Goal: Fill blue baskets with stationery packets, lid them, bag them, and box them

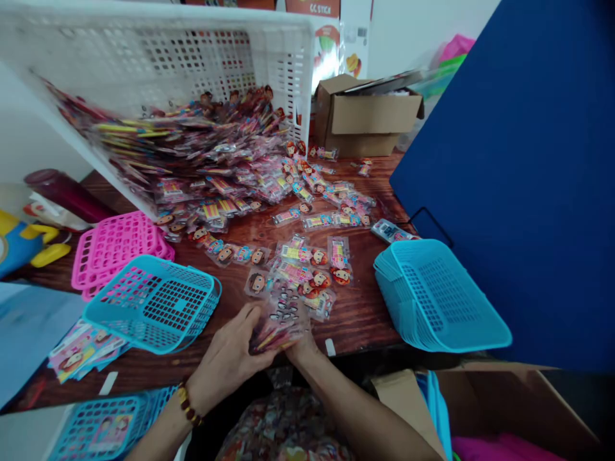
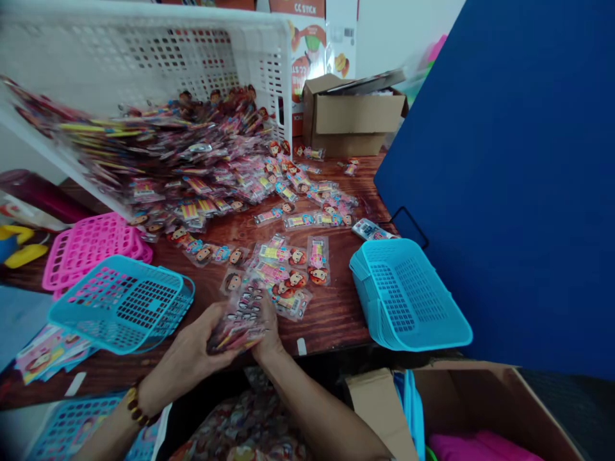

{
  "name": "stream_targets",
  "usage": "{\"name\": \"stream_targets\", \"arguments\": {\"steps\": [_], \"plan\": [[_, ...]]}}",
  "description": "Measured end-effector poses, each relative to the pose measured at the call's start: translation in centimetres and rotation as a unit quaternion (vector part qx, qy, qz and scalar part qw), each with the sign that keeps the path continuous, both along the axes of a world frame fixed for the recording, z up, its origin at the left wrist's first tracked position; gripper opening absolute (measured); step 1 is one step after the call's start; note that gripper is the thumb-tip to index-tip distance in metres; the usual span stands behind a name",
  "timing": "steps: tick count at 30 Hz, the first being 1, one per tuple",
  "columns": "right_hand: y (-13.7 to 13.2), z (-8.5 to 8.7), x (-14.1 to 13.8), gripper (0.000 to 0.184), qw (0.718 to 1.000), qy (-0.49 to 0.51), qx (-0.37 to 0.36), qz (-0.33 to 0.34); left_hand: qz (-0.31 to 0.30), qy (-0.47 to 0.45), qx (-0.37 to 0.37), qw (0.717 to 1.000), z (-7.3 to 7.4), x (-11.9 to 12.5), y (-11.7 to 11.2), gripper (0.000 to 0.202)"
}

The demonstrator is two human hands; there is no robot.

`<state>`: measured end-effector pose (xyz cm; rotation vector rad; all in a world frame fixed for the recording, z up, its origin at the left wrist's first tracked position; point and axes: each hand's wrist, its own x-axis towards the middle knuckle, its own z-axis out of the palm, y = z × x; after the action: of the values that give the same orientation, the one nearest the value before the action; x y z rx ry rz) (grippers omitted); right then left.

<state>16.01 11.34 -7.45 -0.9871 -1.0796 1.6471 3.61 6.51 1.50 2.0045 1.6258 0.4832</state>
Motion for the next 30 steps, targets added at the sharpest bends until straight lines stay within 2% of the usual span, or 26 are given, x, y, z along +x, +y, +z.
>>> {"name": "stream_targets", "arguments": {"steps": [2, 3, 5, 7, 8, 9, 10, 12, 13, 14, 15, 19, 25, 28, 30], "plan": [[0.5, 0.1, 1.3, 0.052, 0.998, 0.02, -0.035, -0.042, -0.012, 0.06, 0.013, 0.998, 0.3, -0.2, 0.0, 0.055], [0.9, 0.3, 2.4, 0.046, 0.998, 0.003, -0.039, -0.04, -0.02, 0.096, 0.024, 0.995, 0.5, -0.4, 0.0, 0.053], [2.4, 1.0, 5.0, 0.034, 0.996, -0.088, 0.001, -0.017, -0.038, 0.173, 0.041, 0.983, 0.6, -0.7, 0.1, 0.05], [4.8, 2.2, 8.0, 0.028, 0.972, -0.222, 0.071, -0.029, -0.059, 0.245, 0.041, 0.967, 0.2, -0.8, 0.1, 0.048], [6.2, 2.8, 9.5, 0.029, 0.946, -0.298, 0.107, -0.071, -0.071, 0.271, 0.037, 0.959, -0.1, -0.7, 0.0, 0.05], [7.8, 3.4, 10.8, 0.03, 0.907, -0.389, 0.124, -0.102, -0.083, 0.287, 0.034, 0.954, -0.4, -0.6, -0.1, 0.055], [9.3, 4.0, 11.9, 0.033, 0.855, -0.488, 0.126, -0.122, -0.095, 0.292, 0.032, 0.951, -0.8, -0.4, -0.2, 0.062], [12.1, 4.6, 13.2, 0.045, 0.75, -0.647, 0.077, -0.117, -0.106, 0.278, 0.035, 0.954, -1.5, -0.1, -0.4, 0.08], [13.3, 4.7, 13.4, 0.051, 0.711, -0.693, 0.051, -0.107, -0.103, 0.269, 0.038, 0.957, -1.8, 0.0, -0.5, 0.088], [14.2, 4.6, 13.3, 0.055, 0.687, -0.72, 0.031, -0.095, -0.097, 0.262, 0.039, 0.96, -2.0, 0.0, -0.5, 0.094], [15.0, 4.5, 13.2, 0.057, 0.676, -0.732, 0.018, -0.083, -0.089, 0.258, 0.039, 0.961, -2.2, 0.1, -0.6, 0.099], [17.0, 4.1, 12.6, 0.053, 0.676, -0.737, 0.004, -0.018, -0.077, 0.262, 0.044, 0.961, -2.7, 0.0, -0.5, 0.101], [17.6, 5.2, 13.3, 0.053, 0.667, -0.743, -0.019, 0.059, -0.069, 0.266, 0.042, 0.96, -2.7, 0.1, -0.7, 0.094], [17.3, 6.1, 13.2, 0.056, 0.664, -0.742, 0.008, 0.094, -0.068, 0.266, 0.033, 0.961, -2.6, 0.1, -0.7, 0.093], [17.3, 6.8, 12.9, 0.045, 0.661, -0.741, 0.05, 0.104, -0.071, 0.261, 0.036, 0.962, -2.6, 0.1, -0.6, 0.092]]}}
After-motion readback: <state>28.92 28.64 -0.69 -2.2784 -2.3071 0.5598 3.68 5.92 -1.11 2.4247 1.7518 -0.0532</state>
